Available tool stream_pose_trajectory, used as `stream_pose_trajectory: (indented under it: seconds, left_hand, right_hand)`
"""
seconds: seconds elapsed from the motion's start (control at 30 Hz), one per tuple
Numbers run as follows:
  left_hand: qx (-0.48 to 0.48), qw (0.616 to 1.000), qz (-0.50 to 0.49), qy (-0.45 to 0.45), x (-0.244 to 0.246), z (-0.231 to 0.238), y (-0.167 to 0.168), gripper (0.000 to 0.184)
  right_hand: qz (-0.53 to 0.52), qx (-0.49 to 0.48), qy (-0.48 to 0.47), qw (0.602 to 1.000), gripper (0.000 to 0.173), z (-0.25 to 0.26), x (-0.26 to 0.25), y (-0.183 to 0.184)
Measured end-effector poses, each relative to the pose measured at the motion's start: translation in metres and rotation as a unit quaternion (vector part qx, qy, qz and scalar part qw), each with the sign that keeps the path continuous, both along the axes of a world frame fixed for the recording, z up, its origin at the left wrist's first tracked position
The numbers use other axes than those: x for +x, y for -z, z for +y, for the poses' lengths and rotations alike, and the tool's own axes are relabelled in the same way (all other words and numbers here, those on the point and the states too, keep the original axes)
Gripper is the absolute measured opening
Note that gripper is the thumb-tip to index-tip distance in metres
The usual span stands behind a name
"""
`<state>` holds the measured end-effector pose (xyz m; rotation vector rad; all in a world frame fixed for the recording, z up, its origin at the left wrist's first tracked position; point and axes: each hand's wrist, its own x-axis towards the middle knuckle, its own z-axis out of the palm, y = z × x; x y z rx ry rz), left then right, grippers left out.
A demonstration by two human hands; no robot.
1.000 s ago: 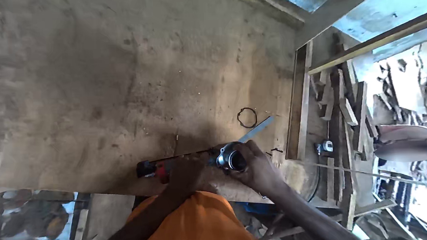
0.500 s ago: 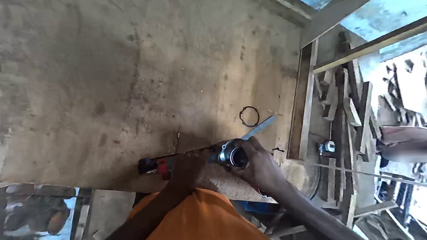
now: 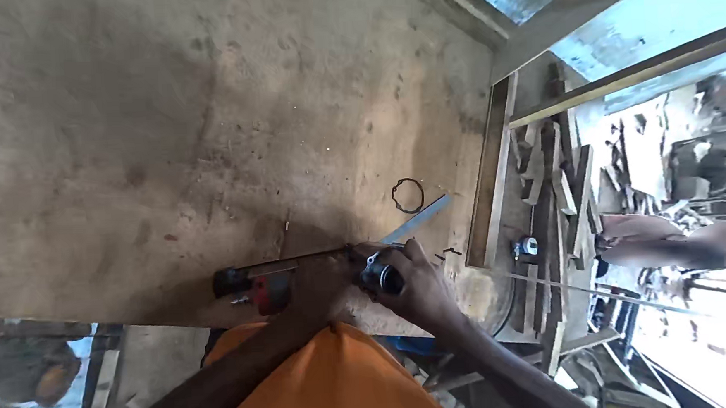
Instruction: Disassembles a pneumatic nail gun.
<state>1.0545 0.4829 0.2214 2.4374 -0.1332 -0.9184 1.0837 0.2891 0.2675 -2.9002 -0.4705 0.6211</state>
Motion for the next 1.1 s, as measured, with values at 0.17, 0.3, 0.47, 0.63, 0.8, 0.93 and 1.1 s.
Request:
stream_pose_trajectory:
  seconds: [0.17, 0.3, 0.47, 0.63, 0.8, 0.93, 1.1]
  left_hand:
    - [0.010, 0.998, 0.058, 0.009, 0.011, -0.005, 0.006, 0.032]
    - [0.000, 0.999, 0.045, -0.003, 0.010, 0.000, 0.001, 0.029]
    - [0.006, 0.999, -0.036, 0.020, 0.000, -0.002, 0.014, 0.024]
    - [-0.106, 0.993, -0.046, -0.030, 0.002, 0.017, -0.008, 0.019]
    - [-0.006, 0.998, -0.057, -0.023, 0.029, 0.005, 0.030, 0.026]
    - [-0.021, 0.999, 0.040, 0.028, 0.042, 0.018, -0.021, 0.045]
    - [0.036, 0.999, 0.020, 0.000, 0.025, 0.001, -0.010, 0.052]
  right_hand:
    - [0.001, 0.015, 0.000, 1.000, 0.047, -0.001, 0.013, 0.001]
    - [0.012, -0.018, 0.040, 0.999, 0.045, 0.013, 0.007, -0.005]
    - [0.030, -0.005, 0.006, 1.000, 0.050, 0.003, 0.009, -0.004]
    - [0.043, 0.018, 0.013, 0.999, 0.054, 0.003, 0.015, -0.003]
    - [-0.178, 0.101, -0.038, 0.978, 0.040, 0.033, 0.002, -0.070]
    - [-0.143, 0.081, -0.006, 0.986, 0.043, 0.021, 0.003, -0.132]
    - [-0.114, 0.131, 0.102, 0.979, 0.044, -0.034, 0.002, -0.148]
